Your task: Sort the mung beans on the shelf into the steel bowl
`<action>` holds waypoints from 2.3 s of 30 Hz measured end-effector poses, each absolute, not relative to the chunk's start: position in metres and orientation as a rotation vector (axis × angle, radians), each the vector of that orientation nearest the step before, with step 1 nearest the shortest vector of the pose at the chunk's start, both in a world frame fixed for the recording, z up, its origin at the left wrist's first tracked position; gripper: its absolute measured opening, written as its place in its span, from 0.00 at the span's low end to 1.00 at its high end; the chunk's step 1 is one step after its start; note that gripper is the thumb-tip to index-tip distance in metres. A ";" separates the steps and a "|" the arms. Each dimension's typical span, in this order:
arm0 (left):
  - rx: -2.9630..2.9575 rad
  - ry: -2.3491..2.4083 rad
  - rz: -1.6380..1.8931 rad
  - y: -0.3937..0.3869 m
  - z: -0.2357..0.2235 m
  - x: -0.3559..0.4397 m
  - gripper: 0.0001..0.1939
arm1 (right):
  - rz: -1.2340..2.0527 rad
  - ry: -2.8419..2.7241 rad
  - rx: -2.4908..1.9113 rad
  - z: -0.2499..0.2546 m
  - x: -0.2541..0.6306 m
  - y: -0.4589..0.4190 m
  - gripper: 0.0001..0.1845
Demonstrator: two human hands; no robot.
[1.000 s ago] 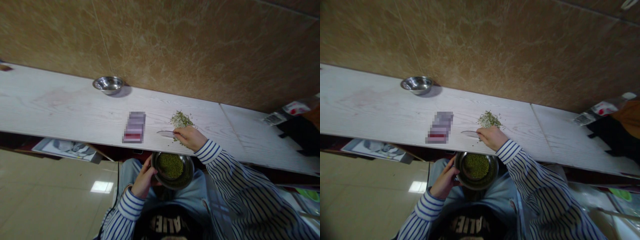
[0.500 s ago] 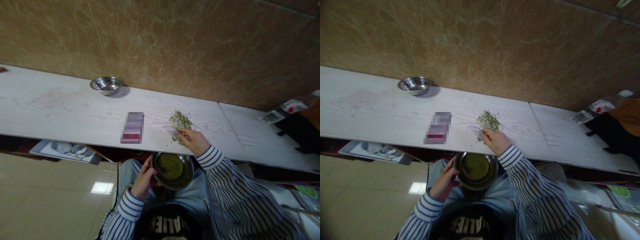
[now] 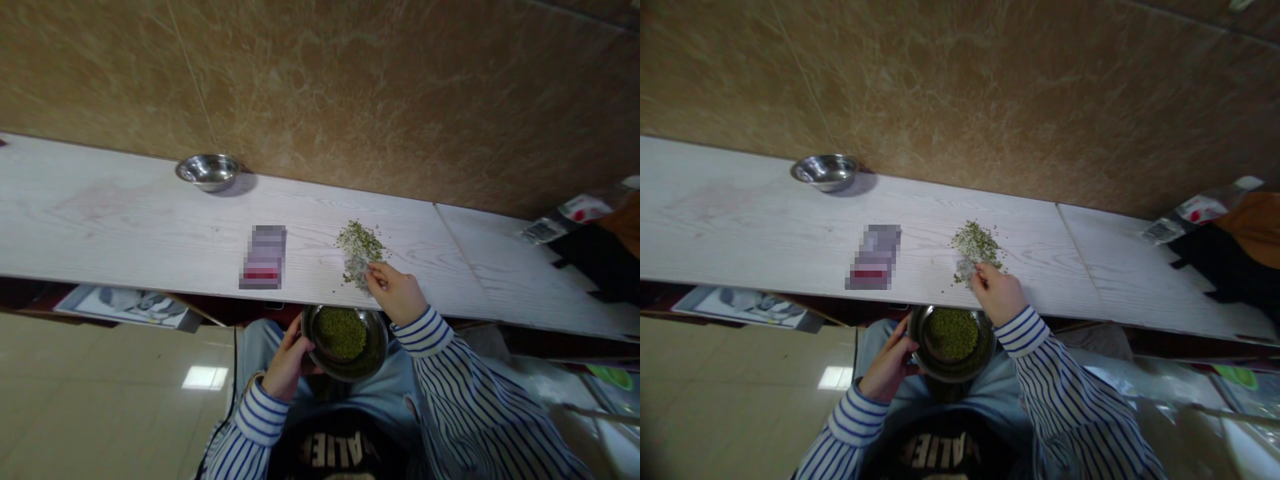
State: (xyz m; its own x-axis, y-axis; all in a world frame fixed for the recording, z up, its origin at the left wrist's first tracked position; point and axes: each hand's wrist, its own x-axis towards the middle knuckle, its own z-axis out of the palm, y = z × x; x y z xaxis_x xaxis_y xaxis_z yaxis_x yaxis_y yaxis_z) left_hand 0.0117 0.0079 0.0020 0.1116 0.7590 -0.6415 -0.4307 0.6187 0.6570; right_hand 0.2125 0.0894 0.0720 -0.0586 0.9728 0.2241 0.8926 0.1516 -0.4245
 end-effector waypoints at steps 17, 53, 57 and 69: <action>0.325 1.153 0.895 0.009 0.003 0.012 0.35 | 0.233 -2.041 -1.813 0.070 0.210 0.088 0.12; 0.314 1.154 0.913 0.010 0.002 0.012 0.36 | 0.268 -2.034 -1.761 0.068 0.213 0.083 0.13; 0.303 1.161 0.907 0.010 0.002 0.011 0.36 | 0.273 -2.037 -1.745 0.066 0.214 0.083 0.13; 0.347 1.164 0.895 0.010 0.000 0.010 0.35 | 0.257 -2.047 -1.818 0.072 0.211 0.084 0.13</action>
